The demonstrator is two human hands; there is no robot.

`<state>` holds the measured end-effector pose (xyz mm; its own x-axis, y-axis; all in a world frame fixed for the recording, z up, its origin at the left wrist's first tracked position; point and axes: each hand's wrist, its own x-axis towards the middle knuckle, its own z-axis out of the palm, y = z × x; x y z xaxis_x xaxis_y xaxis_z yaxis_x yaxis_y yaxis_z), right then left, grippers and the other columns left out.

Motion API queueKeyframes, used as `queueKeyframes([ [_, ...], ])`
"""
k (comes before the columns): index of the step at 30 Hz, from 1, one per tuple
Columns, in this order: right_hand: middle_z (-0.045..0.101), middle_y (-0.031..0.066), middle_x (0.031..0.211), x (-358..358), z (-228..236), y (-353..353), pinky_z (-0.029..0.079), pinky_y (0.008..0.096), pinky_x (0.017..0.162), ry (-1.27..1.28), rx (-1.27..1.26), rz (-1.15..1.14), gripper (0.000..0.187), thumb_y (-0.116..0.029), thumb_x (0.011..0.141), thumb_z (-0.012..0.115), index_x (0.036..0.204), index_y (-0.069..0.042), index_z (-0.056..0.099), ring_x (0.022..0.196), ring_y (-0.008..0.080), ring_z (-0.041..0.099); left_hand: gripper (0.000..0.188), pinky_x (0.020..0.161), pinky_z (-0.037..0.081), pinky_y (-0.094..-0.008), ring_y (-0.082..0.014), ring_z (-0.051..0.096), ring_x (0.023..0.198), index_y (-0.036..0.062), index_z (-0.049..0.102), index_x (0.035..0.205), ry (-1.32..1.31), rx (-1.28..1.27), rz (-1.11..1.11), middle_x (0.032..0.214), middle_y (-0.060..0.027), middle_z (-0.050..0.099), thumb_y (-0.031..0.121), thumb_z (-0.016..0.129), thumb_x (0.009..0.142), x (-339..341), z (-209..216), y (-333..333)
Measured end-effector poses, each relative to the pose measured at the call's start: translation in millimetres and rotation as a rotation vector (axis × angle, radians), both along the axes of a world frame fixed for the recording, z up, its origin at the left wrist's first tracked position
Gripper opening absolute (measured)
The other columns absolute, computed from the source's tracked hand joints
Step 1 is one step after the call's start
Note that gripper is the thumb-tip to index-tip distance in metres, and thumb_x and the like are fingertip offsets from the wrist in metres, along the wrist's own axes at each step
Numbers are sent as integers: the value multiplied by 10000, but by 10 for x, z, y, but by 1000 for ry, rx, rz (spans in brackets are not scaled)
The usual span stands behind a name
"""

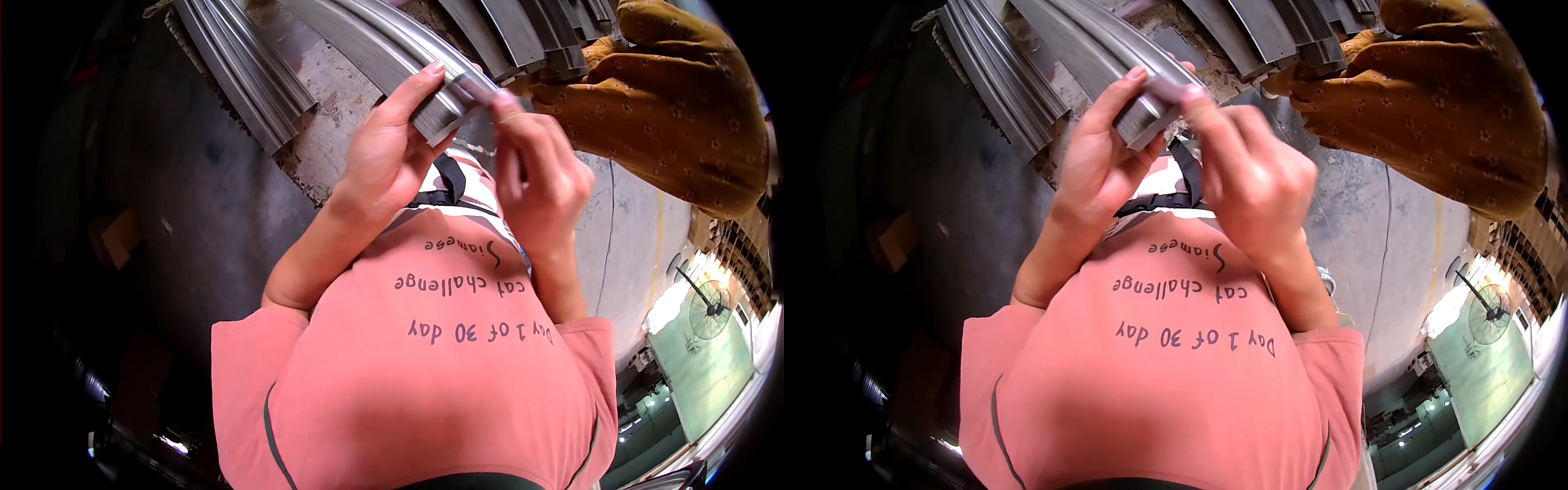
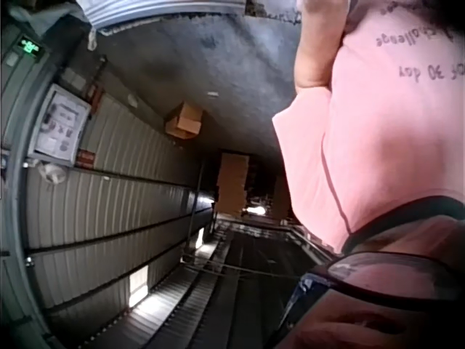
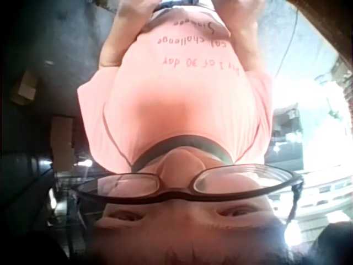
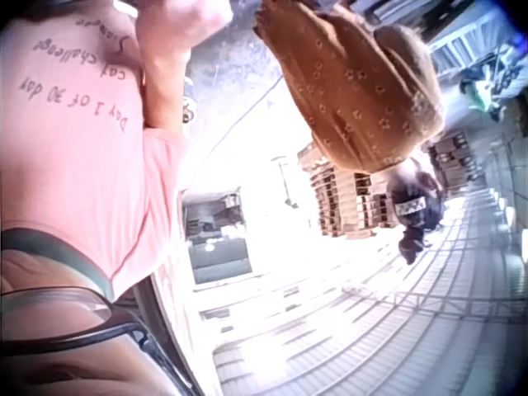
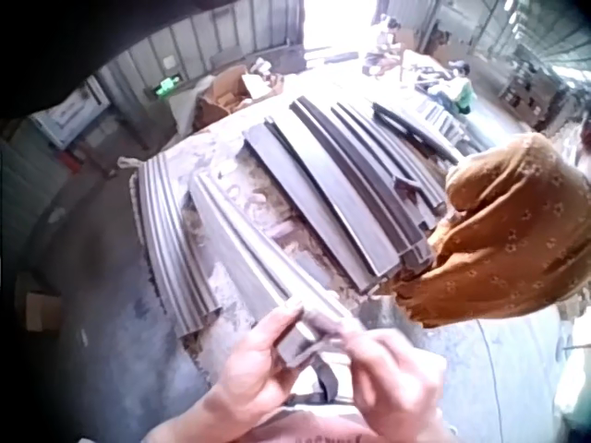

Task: Using sandpaper to smooth the edges and ends of extruded aluminum or metal profiles.

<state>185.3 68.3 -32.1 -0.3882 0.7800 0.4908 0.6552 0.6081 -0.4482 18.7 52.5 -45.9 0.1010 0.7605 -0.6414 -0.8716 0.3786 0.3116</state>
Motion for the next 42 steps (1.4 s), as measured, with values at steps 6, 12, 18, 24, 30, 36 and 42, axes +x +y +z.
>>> queueKeyframes([
  [6,749,140,929,-115,125,-63,530,281,549,-10,-45,85,343,158,777,691,1076,-7,704,679,197,706,200,895,529,-284,-96,669,958,126,678,1122,-54,57,-32,1022,15,713,277,657,993,-20,-2,51],
  [12,749,148,934,116,-19,-38,557,284,585,42,32,-39,292,147,836,689,1088,1,680,679,220,706,153,843,537,-292,-83,664,913,140,679,1075,28,-56,-15,1000,30,711,266,665,989,68,-26,57],
  [18,704,88,826,10,-204,-12,511,320,488,52,56,19,420,55,798,666,1200,-59,711,606,198,671,146,861,537,-302,-79,654,938,127,667,1088,-3,15,-38,1039,19,705,239,654,995,52,-74,65],
  [24,699,71,828,-79,-199,9,476,291,454,55,130,91,405,23,786,680,1179,-67,721,551,181,630,136,862,536,-284,-88,665,945,129,665,1077,-31,18,-31,1000,22,707,237,654,994,29,-52,74],
  [30,706,83,840,15,-247,200,519,325,501,170,258,-76,390,29,793,684,1175,-46,709,618,207,670,225,600,561,-236,-110,687,865,88,649,1148,52,-95,-18,1121,-44,720,261,612,1009,70,-2,74],
  [36,732,142,884,-53,-67,59,547,272,623,112,-100,-2,296,126,823,709,1084,-14,698,694,195,694,184,640,573,-258,-107,688,828,101,647,1099,-91,12,29,932,-24,713,262,595,1026,52,-89,44],
  [42,744,159,926,-65,-41,69,564,269,670,199,-67,139,327,151,826,696,1122,12,678,736,180,717,278,663,581,-253,-127,694,907,54,619,1212,-52,17,46,1116,-55,703,249,616,1014,52,-40,62],
])
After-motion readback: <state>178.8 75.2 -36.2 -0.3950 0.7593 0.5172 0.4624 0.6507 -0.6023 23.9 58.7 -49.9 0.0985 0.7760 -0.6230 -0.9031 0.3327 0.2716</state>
